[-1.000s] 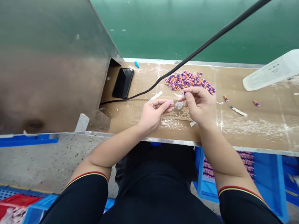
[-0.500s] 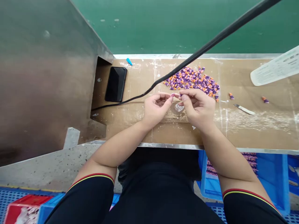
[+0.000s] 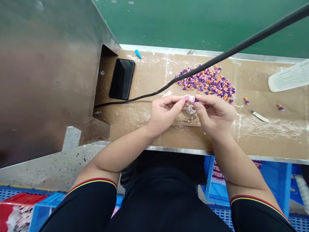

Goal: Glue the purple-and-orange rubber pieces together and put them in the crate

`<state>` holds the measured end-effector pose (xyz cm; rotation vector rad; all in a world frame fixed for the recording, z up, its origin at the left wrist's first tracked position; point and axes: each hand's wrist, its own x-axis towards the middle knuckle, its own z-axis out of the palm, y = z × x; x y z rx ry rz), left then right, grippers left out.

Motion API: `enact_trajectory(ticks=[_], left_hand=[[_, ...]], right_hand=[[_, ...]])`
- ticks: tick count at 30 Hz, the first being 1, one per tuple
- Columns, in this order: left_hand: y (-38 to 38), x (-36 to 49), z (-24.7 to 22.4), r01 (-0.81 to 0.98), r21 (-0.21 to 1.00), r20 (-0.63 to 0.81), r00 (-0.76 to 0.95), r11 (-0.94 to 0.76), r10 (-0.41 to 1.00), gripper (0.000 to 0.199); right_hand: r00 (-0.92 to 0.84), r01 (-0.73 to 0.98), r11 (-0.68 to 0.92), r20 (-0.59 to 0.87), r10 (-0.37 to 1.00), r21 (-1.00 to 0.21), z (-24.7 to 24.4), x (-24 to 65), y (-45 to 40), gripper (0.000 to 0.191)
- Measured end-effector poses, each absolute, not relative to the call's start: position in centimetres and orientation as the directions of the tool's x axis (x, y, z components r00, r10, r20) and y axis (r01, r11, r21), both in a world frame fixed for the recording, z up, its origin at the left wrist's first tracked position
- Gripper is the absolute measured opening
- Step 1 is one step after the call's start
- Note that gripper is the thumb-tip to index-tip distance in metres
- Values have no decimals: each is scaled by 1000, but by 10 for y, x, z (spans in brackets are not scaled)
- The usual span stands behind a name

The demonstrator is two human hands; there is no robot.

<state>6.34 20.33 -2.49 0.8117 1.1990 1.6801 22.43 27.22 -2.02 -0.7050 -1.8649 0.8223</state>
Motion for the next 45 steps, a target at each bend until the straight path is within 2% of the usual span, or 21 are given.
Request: enact_trajectory(ticks=[6, 10, 14, 22, 25, 30, 36, 42, 45], left_hand=[[201, 61, -30, -277, 929, 127, -384, -245, 915, 28], [201, 56, -37, -155, 927, 266, -365, -340, 892, 17], [201, 55, -42, -9, 893, 417, -365, -451, 832, 7], [201, 53, -46, 396, 724, 685, -319, -565, 655, 9], [202, 53, -45, 483, 641, 761, -296, -596, 578, 13], [203, 53, -42, 531, 581, 804, -257, -617, 536, 16], [201, 56, -40, 569, 567, 808, -247, -595, 535, 10], [197, 56, -42, 473, 654, 744, -260, -591, 615, 15], [195, 53, -41, 486, 659, 730, -229, -574, 644, 15]], right_hand=[[-401, 202, 699, 593, 698, -686, -19, 225, 273, 9], [-396, 135, 752, 661, 638, -645, -20, 224, 273, 7], [-428, 162, 747, 637, 642, -644, -18, 226, 272, 9], [-407, 152, 807, 708, 577, -570, -16, 227, 270, 17], [-401, 179, 832, 733, 549, -525, -16, 225, 269, 20], [-416, 207, 856, 749, 516, -474, -14, 227, 268, 19], [-455, 227, 840, 710, 538, -492, -12, 231, 267, 14], [-416, 239, 847, 738, 531, -474, -16, 226, 270, 10], [-393, 229, 852, 756, 523, -470, -16, 223, 270, 7]])
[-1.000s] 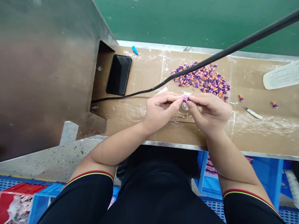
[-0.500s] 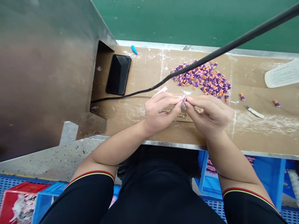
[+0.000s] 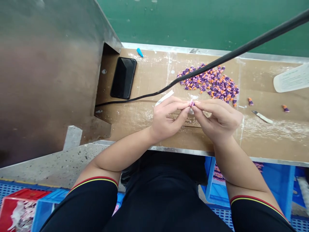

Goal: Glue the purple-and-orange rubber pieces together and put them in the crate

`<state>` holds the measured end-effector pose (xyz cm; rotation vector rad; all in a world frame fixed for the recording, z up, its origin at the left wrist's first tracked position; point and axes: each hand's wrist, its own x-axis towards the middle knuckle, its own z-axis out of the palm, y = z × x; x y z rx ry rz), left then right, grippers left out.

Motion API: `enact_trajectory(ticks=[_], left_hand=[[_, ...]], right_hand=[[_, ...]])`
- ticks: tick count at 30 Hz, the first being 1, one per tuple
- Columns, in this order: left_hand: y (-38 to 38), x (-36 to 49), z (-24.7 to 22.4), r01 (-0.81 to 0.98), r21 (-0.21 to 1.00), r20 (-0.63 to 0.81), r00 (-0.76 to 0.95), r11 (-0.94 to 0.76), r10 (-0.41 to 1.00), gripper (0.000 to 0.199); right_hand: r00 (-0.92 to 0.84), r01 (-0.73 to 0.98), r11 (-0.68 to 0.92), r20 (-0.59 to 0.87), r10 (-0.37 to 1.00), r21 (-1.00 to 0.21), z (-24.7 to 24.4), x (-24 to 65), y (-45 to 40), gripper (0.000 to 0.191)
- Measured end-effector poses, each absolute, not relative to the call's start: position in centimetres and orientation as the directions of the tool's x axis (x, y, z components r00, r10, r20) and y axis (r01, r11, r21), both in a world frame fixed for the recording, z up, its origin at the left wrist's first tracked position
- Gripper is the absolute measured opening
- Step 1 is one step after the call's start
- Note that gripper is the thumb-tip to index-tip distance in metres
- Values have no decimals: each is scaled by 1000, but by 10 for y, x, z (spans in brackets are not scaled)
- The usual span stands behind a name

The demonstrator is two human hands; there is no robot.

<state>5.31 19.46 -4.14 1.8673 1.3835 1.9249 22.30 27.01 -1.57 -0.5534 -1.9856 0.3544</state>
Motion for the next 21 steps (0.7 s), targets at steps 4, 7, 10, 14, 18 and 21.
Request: enact_trajectory(ticks=[4, 7, 10, 14, 18, 21], left_hand=[[194, 51, -39, 523, 636, 743, -215, -568, 634, 12], [196, 53, -39, 511, 633, 751, -224, -581, 622, 13], [201, 54, -43, 500, 636, 756, -247, -588, 607, 15], [207, 53, -53, 480, 641, 753, -241, -599, 612, 18], [209, 50, -60, 484, 705, 668, -208, -518, 714, 27], [210, 51, -60, 485, 724, 641, -211, -491, 738, 30]], right_hand=[[-392, 256, 851, 755, 525, -459, -15, 222, 270, 7], [-376, 235, 863, 777, 505, -447, -18, 222, 271, 5], [-385, 265, 847, 755, 532, -461, -23, 223, 274, 3], [-385, 239, 781, 681, 622, -578, -24, 226, 284, 5], [-447, 312, 725, 578, 682, -614, -12, 252, 296, 13], [-582, 387, 761, 502, 640, -521, -3, 289, 292, 13]])
